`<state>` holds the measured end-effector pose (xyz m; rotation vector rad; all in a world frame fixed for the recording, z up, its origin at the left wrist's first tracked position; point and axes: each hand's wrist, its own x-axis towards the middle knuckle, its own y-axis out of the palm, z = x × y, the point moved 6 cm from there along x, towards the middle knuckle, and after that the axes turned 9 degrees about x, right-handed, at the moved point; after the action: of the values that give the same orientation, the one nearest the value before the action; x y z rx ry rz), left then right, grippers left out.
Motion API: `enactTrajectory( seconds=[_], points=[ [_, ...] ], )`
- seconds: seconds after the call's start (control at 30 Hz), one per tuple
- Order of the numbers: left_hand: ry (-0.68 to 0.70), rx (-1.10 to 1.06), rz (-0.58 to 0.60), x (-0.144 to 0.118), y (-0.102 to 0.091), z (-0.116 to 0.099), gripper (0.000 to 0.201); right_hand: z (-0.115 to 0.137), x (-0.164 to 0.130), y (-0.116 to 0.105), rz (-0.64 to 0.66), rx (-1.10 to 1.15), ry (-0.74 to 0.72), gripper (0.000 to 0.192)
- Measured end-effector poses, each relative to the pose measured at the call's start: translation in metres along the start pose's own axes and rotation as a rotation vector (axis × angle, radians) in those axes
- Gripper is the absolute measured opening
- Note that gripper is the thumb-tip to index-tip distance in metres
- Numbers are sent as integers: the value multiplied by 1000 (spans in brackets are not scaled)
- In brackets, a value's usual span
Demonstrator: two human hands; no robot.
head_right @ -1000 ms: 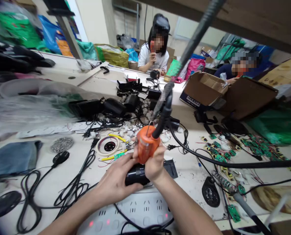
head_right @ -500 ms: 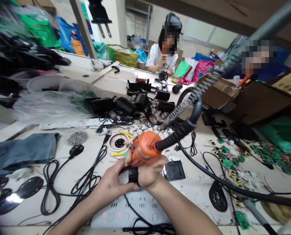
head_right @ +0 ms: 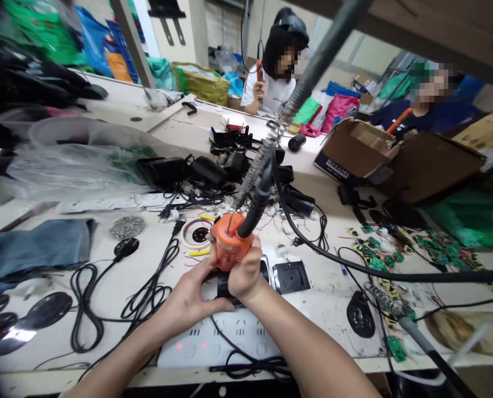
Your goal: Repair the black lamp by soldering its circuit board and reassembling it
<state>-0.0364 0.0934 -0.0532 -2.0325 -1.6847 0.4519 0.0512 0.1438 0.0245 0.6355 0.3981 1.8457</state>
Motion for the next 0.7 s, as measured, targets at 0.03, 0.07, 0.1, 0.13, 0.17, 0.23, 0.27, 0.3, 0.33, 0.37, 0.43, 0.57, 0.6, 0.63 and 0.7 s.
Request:
enactTrajectory(
  seconds=[0.03, 0.07, 0.1, 0.13, 0.17, 0.23, 0.27, 0.3, 0.33, 0.37, 0.43, 0.57, 0.6, 0.63, 0.7],
  points=[
    [13, 11, 4, 0, 0, 1, 66, 1, 2, 0, 0, -10, -20, 88],
    [23, 23, 10, 0, 1, 1, 69, 4, 3, 0, -14, -18, -37, 88],
    [29, 33, 19, 0, 1, 2, 71, 9, 2, 0, -33, -16, -55, 88],
    [31, 40, 29, 0, 1, 2, 72, 16, 1, 1, -51, -5, -70, 88],
    [32, 41, 41, -1, 2, 1, 72, 24, -3, 2, -62, 11, -81, 88],
    [30, 32, 58, -1, 1, -2, 70, 43, -14, 6, -70, 46, -99, 86],
    [25, 25, 64, -1, 1, -3, 69, 51, -22, 9, -59, 54, -102, 85],
    [18, 18, 68, -2, 1, -4, 69, 57, -29, 11, -43, 56, -96, 83],
    [11, 12, 71, -2, 1, -5, 69, 60, -37, 14, -18, 54, -75, 81],
    [7, 8, 73, -2, 2, -6, 69, 61, -44, 15, -2, 47, -50, 80],
    [11, 6, 75, -2, 2, -6, 66, 58, -54, 16, 11, 24, -24, 79],
    [47, 29, 56, -2, 2, -7, 62, 47, -57, 11, -10, -19, -69, 85],
    [54, 37, 47, -2, 2, -7, 61, 44, -55, 10, -10, -6, -69, 84],
    [60, 46, 40, -2, 2, -7, 60, 41, -54, 9, -6, 17, -65, 80],
    [68, 65, 19, -2, 2, -8, 56, 35, -52, 8, 17, 63, -45, 71]
  ],
)
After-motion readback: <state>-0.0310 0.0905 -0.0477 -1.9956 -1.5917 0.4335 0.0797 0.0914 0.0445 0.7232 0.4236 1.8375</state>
